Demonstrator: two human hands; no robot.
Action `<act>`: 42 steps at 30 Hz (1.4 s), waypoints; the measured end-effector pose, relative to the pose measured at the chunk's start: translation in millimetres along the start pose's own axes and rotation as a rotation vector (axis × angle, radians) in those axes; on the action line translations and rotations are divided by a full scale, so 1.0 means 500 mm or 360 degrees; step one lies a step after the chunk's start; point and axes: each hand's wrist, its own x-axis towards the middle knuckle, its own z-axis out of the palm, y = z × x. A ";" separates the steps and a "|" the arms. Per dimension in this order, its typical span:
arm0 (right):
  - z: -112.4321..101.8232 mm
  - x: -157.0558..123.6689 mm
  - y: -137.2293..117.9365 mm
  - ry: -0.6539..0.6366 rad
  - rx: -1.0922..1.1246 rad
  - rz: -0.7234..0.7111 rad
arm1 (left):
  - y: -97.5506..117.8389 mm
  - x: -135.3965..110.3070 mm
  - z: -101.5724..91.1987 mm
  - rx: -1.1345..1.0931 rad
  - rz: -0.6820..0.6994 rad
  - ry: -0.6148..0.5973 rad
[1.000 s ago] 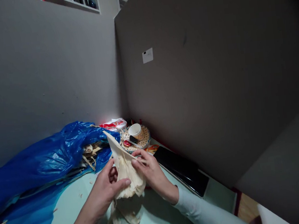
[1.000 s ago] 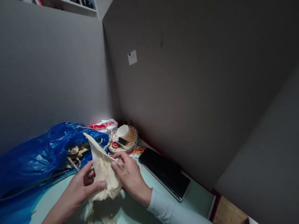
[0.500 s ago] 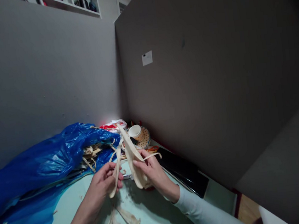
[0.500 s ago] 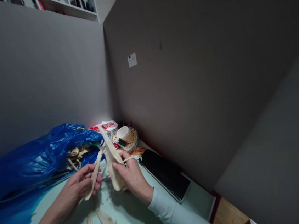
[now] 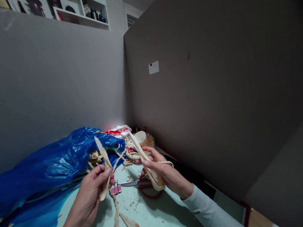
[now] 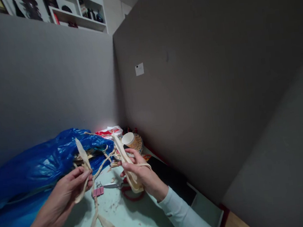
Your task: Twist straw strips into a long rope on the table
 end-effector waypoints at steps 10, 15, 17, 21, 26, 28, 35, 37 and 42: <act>0.023 0.019 0.004 0.0075 -0.0260 -0.0084 | -0.015 0.013 -0.018 -0.0050 0.0109 0.0175; 0.063 0.039 -0.019 -0.0090 -0.0341 -0.0185 | -0.022 0.009 -0.008 -0.0152 0.0105 0.0118; 0.078 0.051 -0.022 -0.0124 -0.0510 -0.0247 | -0.025 0.006 0.002 -0.0201 0.0054 0.0068; 0.103 0.076 0.008 -0.0139 -0.0923 -0.0294 | -0.036 0.009 0.015 -0.0319 0.0065 0.0130; 0.121 0.091 0.061 -0.0198 -0.1086 -0.0433 | -0.041 0.018 0.030 -0.0556 0.0176 0.0201; 0.123 0.095 0.065 -0.0145 -0.1119 -0.0457 | -0.037 0.022 0.037 -0.0636 0.0182 0.0172; 0.113 0.109 0.054 -0.0015 -0.1358 -0.0590 | -0.028 0.044 0.034 -0.0811 0.0197 0.0096; 0.105 0.116 0.060 -0.0004 -0.1345 -0.0593 | -0.032 0.050 0.028 -0.0823 0.0188 0.0114; 0.081 0.143 0.079 0.0000 -0.1090 -0.0408 | -0.043 0.052 0.012 -0.0755 0.0147 0.0210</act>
